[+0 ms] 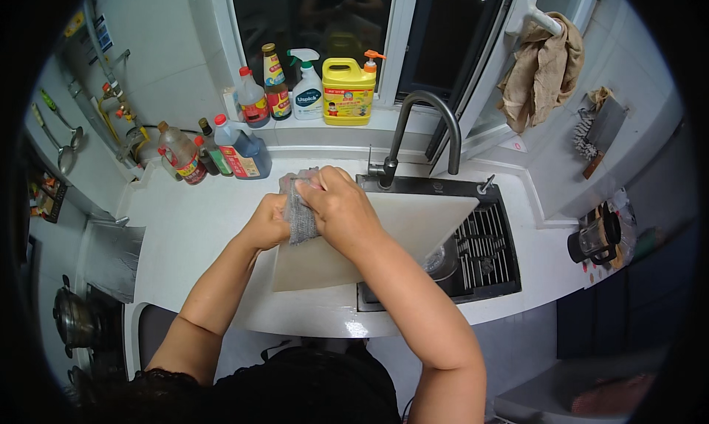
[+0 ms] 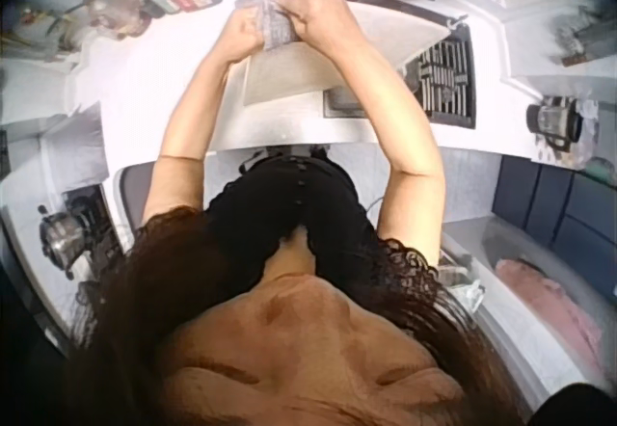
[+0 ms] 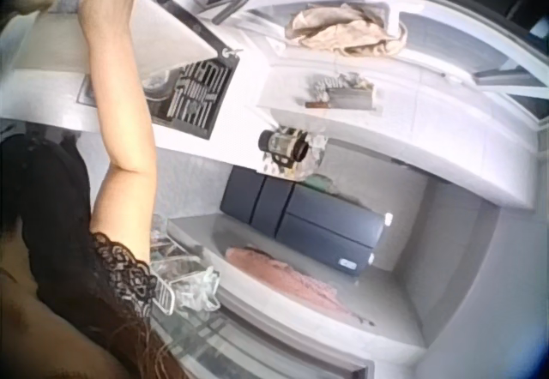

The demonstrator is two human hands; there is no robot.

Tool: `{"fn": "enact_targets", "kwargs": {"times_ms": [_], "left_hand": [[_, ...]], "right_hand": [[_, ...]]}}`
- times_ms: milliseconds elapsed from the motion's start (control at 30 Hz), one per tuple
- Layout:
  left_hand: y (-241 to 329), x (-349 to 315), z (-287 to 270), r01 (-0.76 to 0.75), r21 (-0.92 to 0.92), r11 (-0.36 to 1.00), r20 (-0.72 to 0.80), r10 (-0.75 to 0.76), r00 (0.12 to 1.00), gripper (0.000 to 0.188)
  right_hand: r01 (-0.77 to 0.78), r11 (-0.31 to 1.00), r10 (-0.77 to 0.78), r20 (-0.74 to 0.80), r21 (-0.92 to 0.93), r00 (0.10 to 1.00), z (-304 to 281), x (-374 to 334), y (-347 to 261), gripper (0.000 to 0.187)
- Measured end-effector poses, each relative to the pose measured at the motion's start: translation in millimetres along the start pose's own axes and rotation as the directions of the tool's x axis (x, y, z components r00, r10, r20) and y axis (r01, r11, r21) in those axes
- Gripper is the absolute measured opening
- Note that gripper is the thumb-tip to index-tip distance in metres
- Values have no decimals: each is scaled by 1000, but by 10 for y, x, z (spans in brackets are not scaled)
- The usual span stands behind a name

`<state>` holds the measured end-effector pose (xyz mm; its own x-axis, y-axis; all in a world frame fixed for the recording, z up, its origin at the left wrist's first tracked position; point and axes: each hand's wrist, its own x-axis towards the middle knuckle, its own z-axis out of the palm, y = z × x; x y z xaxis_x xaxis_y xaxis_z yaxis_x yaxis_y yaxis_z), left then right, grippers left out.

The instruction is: The person scrubs a white plastic cutting board with a metal scouring pad at a kitchen sink. They rinse the board under running water, flip it over to clean the other side, and continue scrubbing and rinsing until the board is clean.

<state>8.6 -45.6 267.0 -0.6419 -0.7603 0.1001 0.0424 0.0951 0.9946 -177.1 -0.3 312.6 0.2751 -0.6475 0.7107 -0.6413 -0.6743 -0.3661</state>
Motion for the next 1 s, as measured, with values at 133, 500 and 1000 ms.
{"fn": "enact_targets", "kwargs": {"times_ms": [133,500,1000], "left_hand": [[-48,-71,22,-12,-18,1000,-14,12,1000,28],[23,9,44,9,115,993,-15,-7,1000,21],[-81,-238,-177,63,-92,994,-36,-66,997,29]], "right_hand": [[8,997,-7,20,-71,1000,-252,-274,341,39],[52,998,-55,-85,-40,995,-96,-72,35,32],[-106,925,59,-138,-365,989,-650,-1202,931,46]]}}
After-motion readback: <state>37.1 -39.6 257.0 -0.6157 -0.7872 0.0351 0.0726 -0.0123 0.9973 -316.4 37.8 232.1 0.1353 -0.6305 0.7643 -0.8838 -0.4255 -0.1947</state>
